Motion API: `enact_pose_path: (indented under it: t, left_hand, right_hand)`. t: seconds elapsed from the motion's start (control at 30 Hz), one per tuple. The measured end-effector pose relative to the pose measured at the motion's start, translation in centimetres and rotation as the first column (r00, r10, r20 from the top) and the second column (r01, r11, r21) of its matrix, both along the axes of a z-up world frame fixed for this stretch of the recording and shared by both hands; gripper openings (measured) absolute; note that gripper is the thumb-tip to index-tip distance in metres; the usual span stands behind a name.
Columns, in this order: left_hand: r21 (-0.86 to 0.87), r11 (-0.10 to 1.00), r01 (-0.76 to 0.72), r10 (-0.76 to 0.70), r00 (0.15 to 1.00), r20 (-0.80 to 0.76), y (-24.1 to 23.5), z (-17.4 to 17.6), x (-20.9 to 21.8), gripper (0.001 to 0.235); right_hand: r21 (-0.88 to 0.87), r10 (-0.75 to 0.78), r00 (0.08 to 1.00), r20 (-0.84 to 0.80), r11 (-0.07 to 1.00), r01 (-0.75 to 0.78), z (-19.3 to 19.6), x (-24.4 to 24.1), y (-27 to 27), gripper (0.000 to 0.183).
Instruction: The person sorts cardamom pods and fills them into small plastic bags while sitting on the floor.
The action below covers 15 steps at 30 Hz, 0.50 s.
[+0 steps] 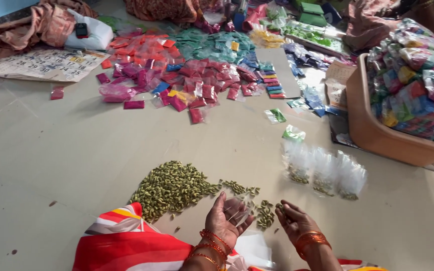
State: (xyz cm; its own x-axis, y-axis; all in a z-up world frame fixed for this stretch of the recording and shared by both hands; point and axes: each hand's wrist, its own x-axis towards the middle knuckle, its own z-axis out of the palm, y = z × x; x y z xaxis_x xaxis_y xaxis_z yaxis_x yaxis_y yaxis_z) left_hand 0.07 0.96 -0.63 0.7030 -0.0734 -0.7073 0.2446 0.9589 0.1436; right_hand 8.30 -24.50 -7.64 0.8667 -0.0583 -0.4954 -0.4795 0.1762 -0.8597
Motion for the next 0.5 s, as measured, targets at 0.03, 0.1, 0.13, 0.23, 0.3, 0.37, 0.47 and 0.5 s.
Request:
enact_pose_path:
  t: [0.03, 0.1, 0.13, 0.23, 0.3, 0.37, 0.47, 0.5]
  left_hand:
    - [-0.01, 1.0, 0.028, -0.028, 1.0, 0.009, -0.2, 0.0, -0.1, 0.037]
    - [0.0, 0.999, 0.044, -0.044, 0.999, 0.025, -0.6, -0.3, -0.3, 0.036]
    - [0.01, 0.999, 0.048, -0.048, 0.998, 0.041, -0.6, -0.5, -0.4, 0.036]
    - [0.025, 0.999, 0.043, -0.044, 0.999, 0.029, -0.6, -1.4, -0.3, 0.037]
    - [0.038, 0.998, 0.053, -0.054, 0.998, 0.022, -0.6, -1.0, -0.4, 0.038]
    - [0.049, 0.997, 0.062, -0.063, 0.998, 0.015, -0.4, -0.8, -0.3, 0.038]
    - [0.046, 0.997, 0.062, -0.062, 0.998, 0.013, -0.7, -0.7, -0.3, 0.037]
    - [0.047, 0.997, 0.066, -0.067, 0.998, 0.021, -0.7, -0.6, -0.3, 0.037]
  right_hand:
    - [0.341, -0.12, 0.986, -0.116, 0.927, 0.153, -0.6, 0.0, -0.9, 0.032]
    - [0.458, -0.108, 0.98, -0.168, 0.871, 0.175, 2.5, -1.5, 0.4, 0.038]
    - [0.567, -0.078, 0.974, -0.214, 0.802, 0.189, 4.1, -2.1, 1.1, 0.046]
    - [0.598, -0.037, 0.973, -0.229, 0.783, 0.171, 6.7, -3.0, 2.4, 0.064]
    - [0.587, -0.037, 0.973, -0.229, 0.792, 0.169, 7.2, -3.1, 2.6, 0.066]
    - [0.575, -0.038, 0.973, -0.23, 0.801, 0.167, 7.4, -3.2, 2.9, 0.068]
    - [0.58, -0.047, 0.974, -0.223, 0.797, 0.171, 7.4, -3.2, 2.6, 0.067]
    - [0.582, -0.042, 0.976, -0.215, 0.797, 0.162, 7.3, -3.2, 2.5, 0.065]
